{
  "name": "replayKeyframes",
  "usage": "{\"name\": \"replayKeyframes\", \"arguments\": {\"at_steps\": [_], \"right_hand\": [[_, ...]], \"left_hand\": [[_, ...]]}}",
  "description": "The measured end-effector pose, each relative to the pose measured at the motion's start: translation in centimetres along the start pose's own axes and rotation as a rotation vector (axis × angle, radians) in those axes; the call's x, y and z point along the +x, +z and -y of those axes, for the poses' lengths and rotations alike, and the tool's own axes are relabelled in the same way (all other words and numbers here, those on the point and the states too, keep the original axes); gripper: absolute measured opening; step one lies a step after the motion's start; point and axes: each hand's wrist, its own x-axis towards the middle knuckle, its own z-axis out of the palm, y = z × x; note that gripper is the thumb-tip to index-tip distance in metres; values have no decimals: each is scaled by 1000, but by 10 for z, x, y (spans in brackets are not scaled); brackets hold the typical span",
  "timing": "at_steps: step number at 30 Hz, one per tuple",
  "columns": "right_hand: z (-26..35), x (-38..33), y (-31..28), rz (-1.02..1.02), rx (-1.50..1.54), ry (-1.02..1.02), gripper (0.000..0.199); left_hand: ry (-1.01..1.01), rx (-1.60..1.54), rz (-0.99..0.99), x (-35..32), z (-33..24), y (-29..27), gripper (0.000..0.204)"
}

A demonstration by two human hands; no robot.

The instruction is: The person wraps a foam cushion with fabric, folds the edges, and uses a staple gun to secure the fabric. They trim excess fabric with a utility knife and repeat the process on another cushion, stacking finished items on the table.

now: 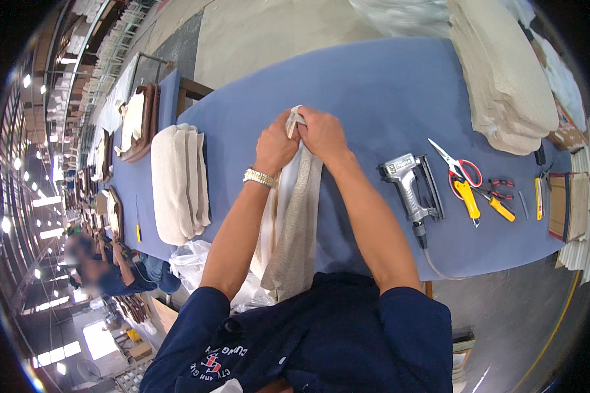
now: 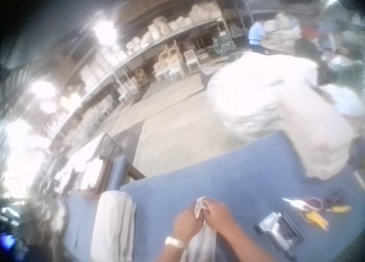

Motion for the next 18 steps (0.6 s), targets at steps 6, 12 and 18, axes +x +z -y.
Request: {"name": "replayKeyframes", "arguments": {"at_steps": [6,12,18], "right_hand": [[-2,6,-5,-32,12,150,23],[9,16,-21,103,79,308,25],[3,21,-11,119,88,228,28]], "left_hand": [[-21,-42,27,-2,-3,2,58],[9,-5,74,7,1,-2,65],[-21,66,164,29,6,-8,68]]}}
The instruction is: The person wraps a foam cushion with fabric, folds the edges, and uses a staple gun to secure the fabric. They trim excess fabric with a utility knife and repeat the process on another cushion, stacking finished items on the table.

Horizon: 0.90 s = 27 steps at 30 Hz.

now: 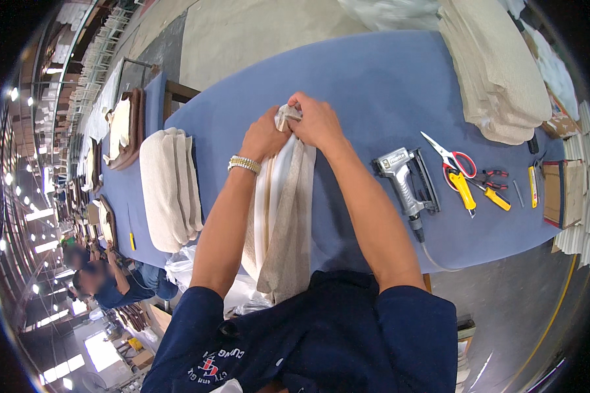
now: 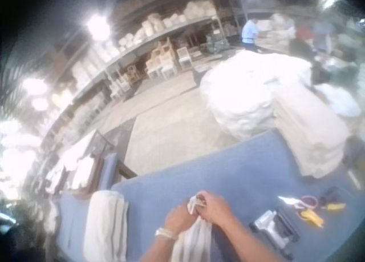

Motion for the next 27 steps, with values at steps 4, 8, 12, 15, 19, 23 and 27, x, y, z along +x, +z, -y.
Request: {"name": "replayKeyframes", "arguments": {"at_steps": [4,8,12,15,19,23,27], "right_hand": [[10,1,-6,68,-62,56,26],[-10,-1,-5,43,56,52,25],[-25,-5,-4,23,179,25,23],[-26,-10,-7,-16,139,-56,21],[-21,-22,-12,-16,29,-96,18],[-20,-30,-12,-45,-139,-158,16],[-20,-29,-6,-147,-240,-232,15]], "left_hand": [[-41,-80,-7,-1,-4,5,65],[-26,-165,-17,-5,-7,9,60],[-68,-190,-69,-14,-13,12,57],[-78,-197,-91,-15,-17,15,57],[-67,-235,-115,-21,-21,16,54],[-57,-300,-90,-25,-23,17,50],[-23,-343,-105,-27,-27,18,36]]}}
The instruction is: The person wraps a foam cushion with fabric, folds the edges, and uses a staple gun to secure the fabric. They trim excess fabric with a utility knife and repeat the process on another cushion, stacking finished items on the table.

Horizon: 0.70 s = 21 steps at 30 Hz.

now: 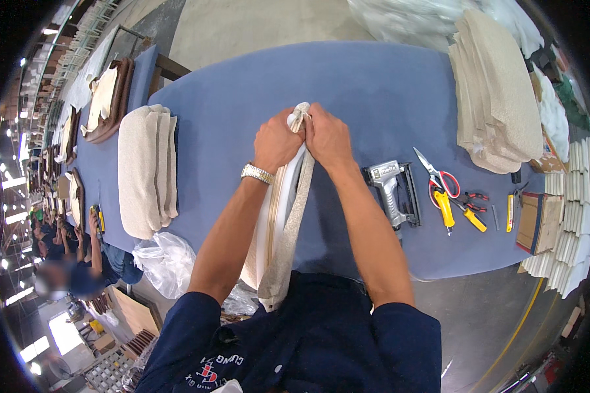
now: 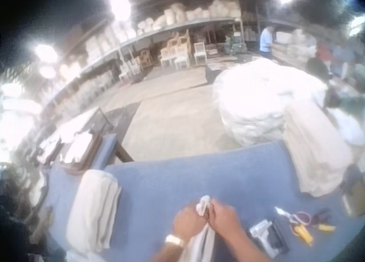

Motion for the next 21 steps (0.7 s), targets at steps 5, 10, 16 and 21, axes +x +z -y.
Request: {"name": "replayKeyframes", "arguments": {"at_steps": [5,10,16,21], "right_hand": [[6,-4,3,-40,70,142,14],[-3,-8,-2,-73,168,306,15],[11,-1,-11,40,271,314,16],[12,17,-5,134,237,309,24]], "left_hand": [[36,35,-31,0,5,9,34],[77,43,-33,-4,-7,11,37],[62,97,20,8,7,2,53],[34,212,106,25,8,-11,62]]}}
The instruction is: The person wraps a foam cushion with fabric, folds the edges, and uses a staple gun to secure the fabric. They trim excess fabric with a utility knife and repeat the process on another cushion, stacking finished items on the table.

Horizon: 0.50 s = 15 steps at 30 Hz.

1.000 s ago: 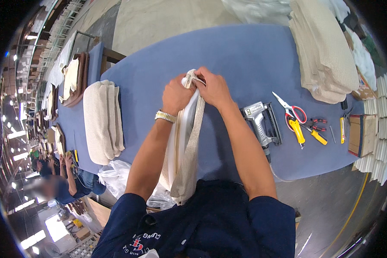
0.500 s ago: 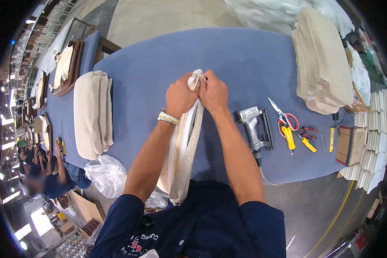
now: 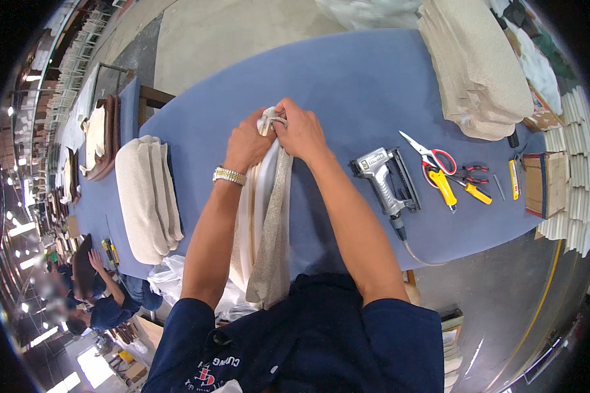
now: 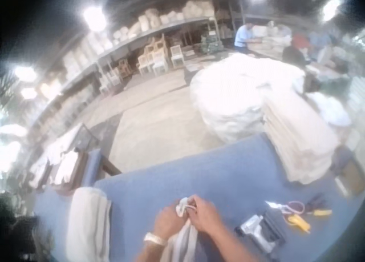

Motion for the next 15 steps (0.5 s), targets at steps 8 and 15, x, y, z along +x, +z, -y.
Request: {"name": "replayKeyframes", "arguments": {"at_steps": [8,15], "right_hand": [[6,20,10,124,-140,-31,24],[22,34,25,195,-172,-44,18]], "left_hand": [[0,48,-7,15,17,-3,63],[-68,63,-10,18,29,-15,57]]}}
